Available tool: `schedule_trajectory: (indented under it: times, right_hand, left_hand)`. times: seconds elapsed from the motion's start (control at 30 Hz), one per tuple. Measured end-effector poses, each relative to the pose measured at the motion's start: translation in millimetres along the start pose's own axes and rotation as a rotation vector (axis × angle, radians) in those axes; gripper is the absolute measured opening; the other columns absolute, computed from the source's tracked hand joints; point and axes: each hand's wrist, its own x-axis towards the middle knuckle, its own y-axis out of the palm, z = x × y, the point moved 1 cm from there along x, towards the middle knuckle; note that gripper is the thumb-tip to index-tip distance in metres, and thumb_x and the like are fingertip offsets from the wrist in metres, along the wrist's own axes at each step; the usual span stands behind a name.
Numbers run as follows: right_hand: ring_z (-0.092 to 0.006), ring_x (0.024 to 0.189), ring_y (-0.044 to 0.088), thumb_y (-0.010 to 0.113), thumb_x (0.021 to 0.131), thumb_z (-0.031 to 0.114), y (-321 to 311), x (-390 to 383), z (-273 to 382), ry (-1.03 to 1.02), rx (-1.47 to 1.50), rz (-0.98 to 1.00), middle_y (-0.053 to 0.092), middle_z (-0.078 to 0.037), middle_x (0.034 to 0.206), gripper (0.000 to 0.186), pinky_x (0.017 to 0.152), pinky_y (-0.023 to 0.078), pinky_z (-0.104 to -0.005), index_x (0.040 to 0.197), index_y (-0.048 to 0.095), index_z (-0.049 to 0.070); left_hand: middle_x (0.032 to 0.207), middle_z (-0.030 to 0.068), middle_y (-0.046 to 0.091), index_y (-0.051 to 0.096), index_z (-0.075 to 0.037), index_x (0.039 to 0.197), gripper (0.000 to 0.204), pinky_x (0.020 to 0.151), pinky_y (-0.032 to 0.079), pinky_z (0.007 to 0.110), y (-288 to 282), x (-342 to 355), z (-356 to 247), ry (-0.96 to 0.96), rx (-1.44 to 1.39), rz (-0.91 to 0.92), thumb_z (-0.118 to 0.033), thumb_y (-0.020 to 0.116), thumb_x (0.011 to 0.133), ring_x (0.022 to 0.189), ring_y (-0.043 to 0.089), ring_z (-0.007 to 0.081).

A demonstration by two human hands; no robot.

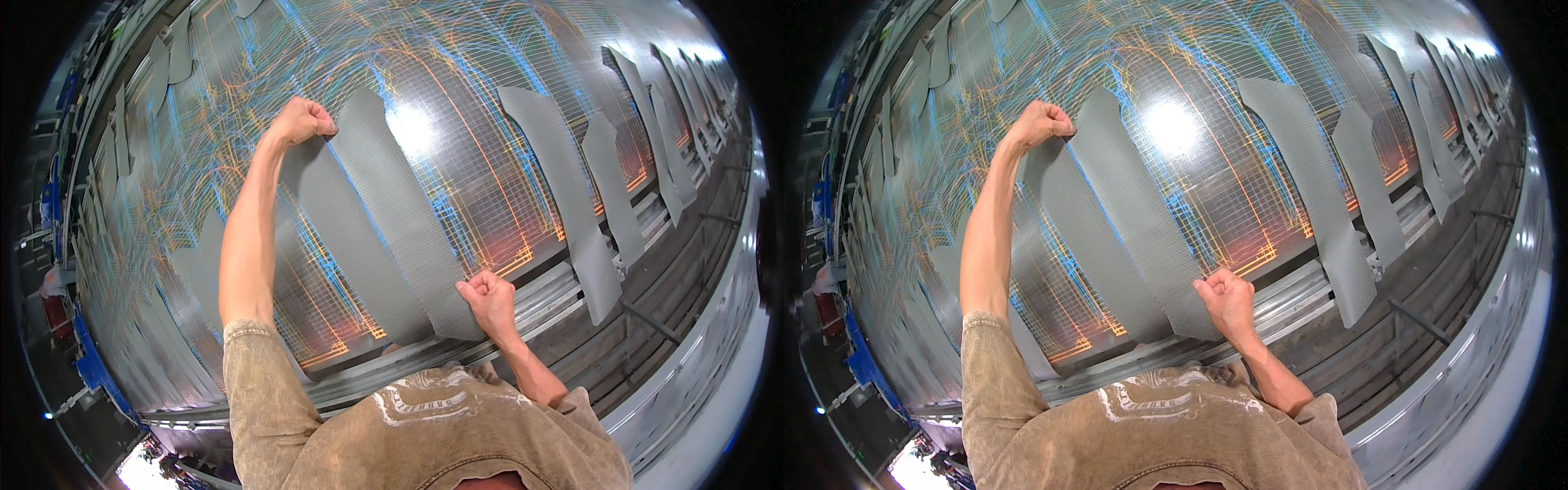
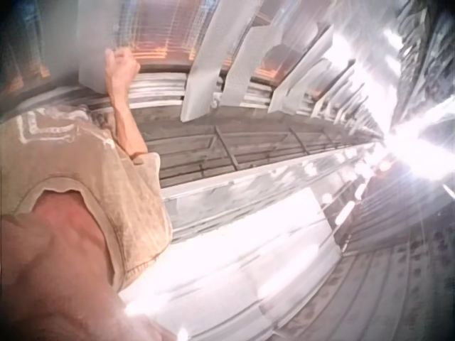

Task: The person applies gray, textured rectangular sheets onto a large, curved, metallic surface. They position each sheet by hand, aligning it with existing grid lines and previously placed pieces, then smooth it down to ensure adhesion. The process is repetitive, involving picking up a sheet, placing it, and pressing it into place.

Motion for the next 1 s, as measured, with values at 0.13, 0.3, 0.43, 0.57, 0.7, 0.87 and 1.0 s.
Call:
schedule_trajectory:
  times: [0.13,0.3,0.43,0.57,0.7,0.87,1.0]
  right_hand:
    - [-0.0075,0.052,0.051,0.078,0.081,0.016,0,0,1,0.019,-0.023,0.006,0.059,-0.004,0.056,0.023,0.052,0.045,-0.0277,0.072,0.065,-0.001]
    - [-0.0068,0.054,0.051,0.079,0.080,0.016,0,1,5,0.011,-0.054,0.006,0.059,-0.004,0.056,0.024,0.052,0.044,-0.0266,0.072,0.064,-0.001]
    - [-0.0034,0.055,0.044,0.078,0.082,0.014,-1,0,5,0.016,-0.032,0.010,0.054,0.002,0.057,0.024,0.050,0.038,-0.0239,0.070,0.062,0.000]
    - [-0.0018,0.054,0.040,0.078,0.082,0.013,-2,-1,8,0.018,0.004,0.030,0.051,0.006,0.057,0.024,0.048,0.033,-0.0223,0.070,0.061,0.002]
    - [-0.0016,0.054,0.040,0.078,0.082,0.014,-2,0,2,0.039,0.030,0.039,0.051,0.006,0.057,0.024,0.048,0.033,-0.0222,0.070,0.061,0.002]
    - [-0.0032,0.055,0.044,0.078,0.082,0.016,-3,1,1,0.055,0.016,0.051,0.053,0.002,0.055,0.025,0.049,0.038,-0.0241,0.072,0.063,-0.001]
    - [-0.0030,0.054,0.044,0.079,0.082,0.016,-4,1,0,0.022,-0.024,0.052,0.054,0.002,0.055,0.025,0.049,0.038,-0.0241,0.072,0.063,-0.001]
  left_hand:
    - [0.076,0.0060,0.070,0.071,-0.005,0.077,0.013,0.076,0.051,0.033,0,-1,-2,0.011,-0.002,0.008,-0.013,0.081,0.073,0.074,0.064,0.0154]
    - [0.074,0.0059,0.070,0.071,-0.005,0.075,0.012,0.071,0.052,0.032,-1,3,6,0.014,0.009,-0.014,-0.011,0.081,0.071,0.071,0.065,0.0150]
    - [0.071,0.0048,0.070,0.071,-0.005,0.071,0.012,0.069,0.052,0.031,1,4,3,0.010,-0.009,-0.008,-0.010,0.082,0.069,0.068,0.064,0.0141]
    - [0.068,0.0032,0.069,0.071,-0.006,0.069,0.011,0.066,0.051,0.031,1,2,2,-0.015,0.020,-0.028,-0.010,0.081,0.068,0.066,0.063,0.0128]
    - [0.067,0.0025,0.068,0.070,-0.007,0.068,0.012,0.065,0.050,0.031,2,4,5,-0.011,0.009,-0.037,-0.010,0.082,0.067,0.065,0.061,0.0124]
    - [0.067,0.0022,0.067,0.069,-0.007,0.069,0.013,0.065,0.050,0.031,2,1,1,-0.024,0.037,-0.024,-0.011,0.082,0.067,0.065,0.061,0.0126]
    - [0.073,0.0029,0.068,0.069,-0.006,0.080,0.018,0.067,0.051,0.028,-3,1,9,0.018,-0.079,0.002,-0.015,0.082,0.071,0.067,0.062,0.0119]
